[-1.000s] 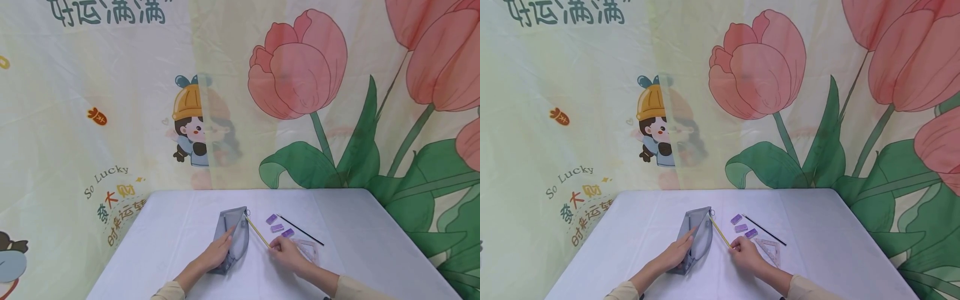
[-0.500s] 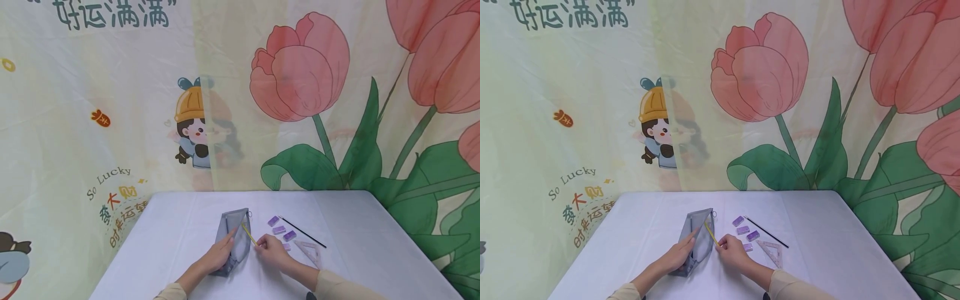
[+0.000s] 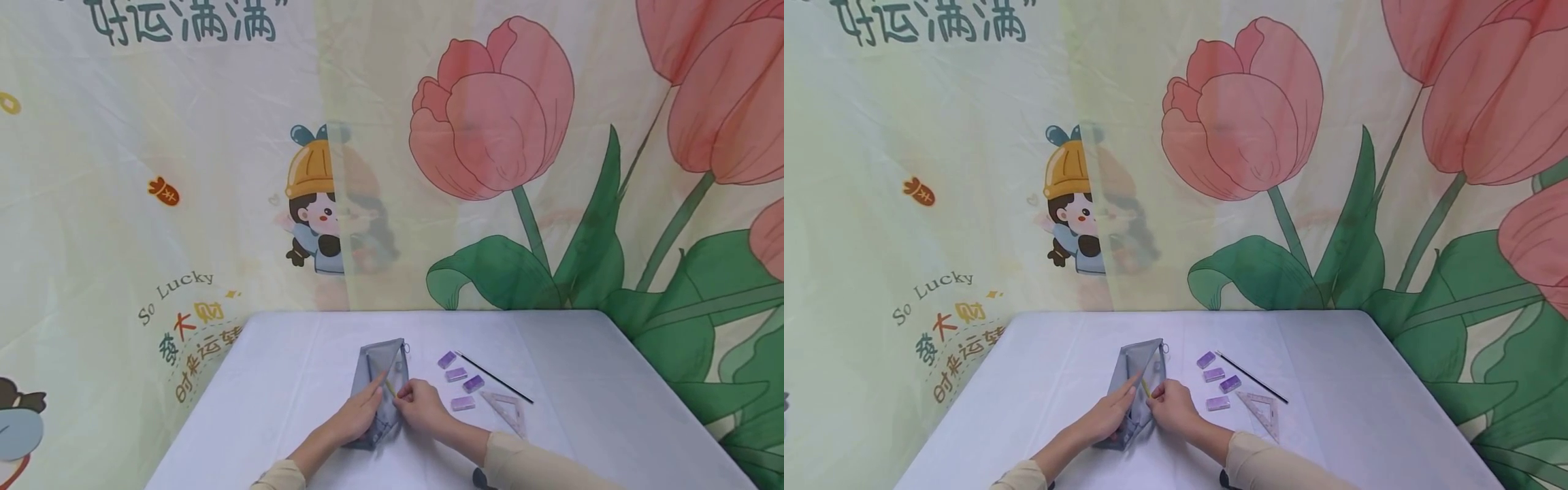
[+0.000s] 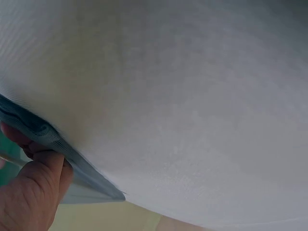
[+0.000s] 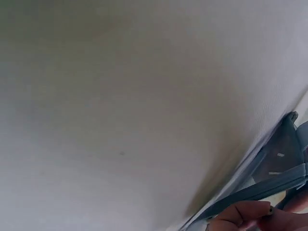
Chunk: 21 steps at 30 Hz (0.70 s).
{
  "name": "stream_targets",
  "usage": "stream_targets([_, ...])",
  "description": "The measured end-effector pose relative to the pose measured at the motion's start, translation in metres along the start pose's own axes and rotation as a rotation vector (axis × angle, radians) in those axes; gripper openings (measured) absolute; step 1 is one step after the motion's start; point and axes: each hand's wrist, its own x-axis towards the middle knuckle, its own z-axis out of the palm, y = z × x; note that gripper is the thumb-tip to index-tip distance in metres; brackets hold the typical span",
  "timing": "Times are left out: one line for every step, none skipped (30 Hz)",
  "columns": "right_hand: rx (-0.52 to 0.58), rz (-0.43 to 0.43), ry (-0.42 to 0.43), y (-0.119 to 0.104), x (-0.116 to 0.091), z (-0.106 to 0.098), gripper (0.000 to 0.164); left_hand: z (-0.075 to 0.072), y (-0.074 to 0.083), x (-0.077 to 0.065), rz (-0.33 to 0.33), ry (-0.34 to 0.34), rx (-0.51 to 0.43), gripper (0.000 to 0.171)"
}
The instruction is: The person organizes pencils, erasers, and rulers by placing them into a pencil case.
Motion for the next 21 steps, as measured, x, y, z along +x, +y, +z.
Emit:
stream_targets([0.003,0.013,-0.006,-0.001,0.000,0.002,0.011,0.000,0.000,0.000,-0.007,-0.003,0.003,0.054])
stream_targets([0.009,0.027,-0.014,-0.002,0.001,0.004,0.011,0.000,0.000,0.000,-0.009,-0.005,0.005,0.054])
stream_targets([0.011,0.040,-0.023,-0.003,0.001,0.005,0.011,0.001,0.000,0.001,-0.006,-0.008,0.009,0.054])
stream_targets([0.014,0.053,-0.032,-0.003,0.002,0.007,0.012,0.001,0.000,0.001,-0.004,-0.011,0.010,0.054])
stream_targets([0.015,0.066,-0.041,-0.004,0.003,0.008,0.012,0.001,0.000,0.001,-0.005,-0.015,0.015,0.055])
stream_targets([0.014,0.077,-0.051,-0.004,0.003,0.009,0.012,0.002,0.000,0.001,-0.001,-0.017,0.022,0.055])
stream_targets([0.015,0.086,-0.062,-0.004,0.004,0.009,0.012,0.002,0.000,0.002,0.002,-0.015,0.026,0.055])
stream_targets([0.014,0.092,-0.072,-0.005,0.005,0.010,0.012,0.002,-0.001,0.002,0.009,-0.012,0.033,0.056])
stream_targets([0.011,0.095,-0.080,-0.005,0.005,0.010,0.012,0.002,-0.001,0.002,0.018,-0.010,0.042,0.056])
stream_targets([0.008,0.098,-0.090,-0.005,0.006,0.010,0.011,0.002,-0.001,0.003,0.025,-0.010,0.047,0.056])
stream_targets([0.006,0.101,-0.103,-0.004,0.006,0.010,0.010,0.003,-0.001,0.003,0.034,-0.010,0.055,0.057])
stream_targets([-0.001,0.091,-0.115,-0.004,0.006,0.010,0.008,0.003,-0.002,0.003,0.042,-0.009,0.064,0.058])
stream_targets([-0.008,0.081,-0.130,-0.003,0.005,0.009,0.008,0.004,-0.002,0.003,0.049,-0.009,0.070,0.058])
stream_targets([-0.019,0.065,-0.147,-0.002,0.005,0.008,0.007,0.004,-0.002,0.003,0.055,-0.007,0.076,0.058])
stream_targets([-0.030,0.044,-0.167,-0.001,0.005,0.007,0.006,0.005,-0.002,0.003,0.058,-0.006,0.079,0.058])
stream_targets([-0.040,0.025,-0.188,0.000,0.004,0.005,0.006,0.005,-0.002,0.003,0.062,-0.005,0.081,0.058])
stream_targets([-0.059,-0.005,-0.205,0.001,0.004,0.003,0.007,0.005,-0.002,0.002,0.063,-0.004,0.082,0.058])
stream_targets([-0.084,-0.043,-0.219,0.001,0.004,0.000,0.009,0.004,-0.001,0.002,0.061,-0.004,0.082,0.058])
stream_targets([-0.107,-0.081,-0.232,0.000,0.004,-0.004,0.011,0.004,-0.001,0.001,0.056,-0.003,0.073,0.058])
stream_targets([-0.133,-0.118,-0.244,0.000,0.004,-0.008,0.014,0.003,-0.001,0.001,0.055,-0.005,0.065,0.058])
stream_targets([-0.157,-0.158,-0.251,-0.001,0.003,-0.012,0.016,0.002,-0.001,0.001,0.051,-0.007,0.056,0.058])
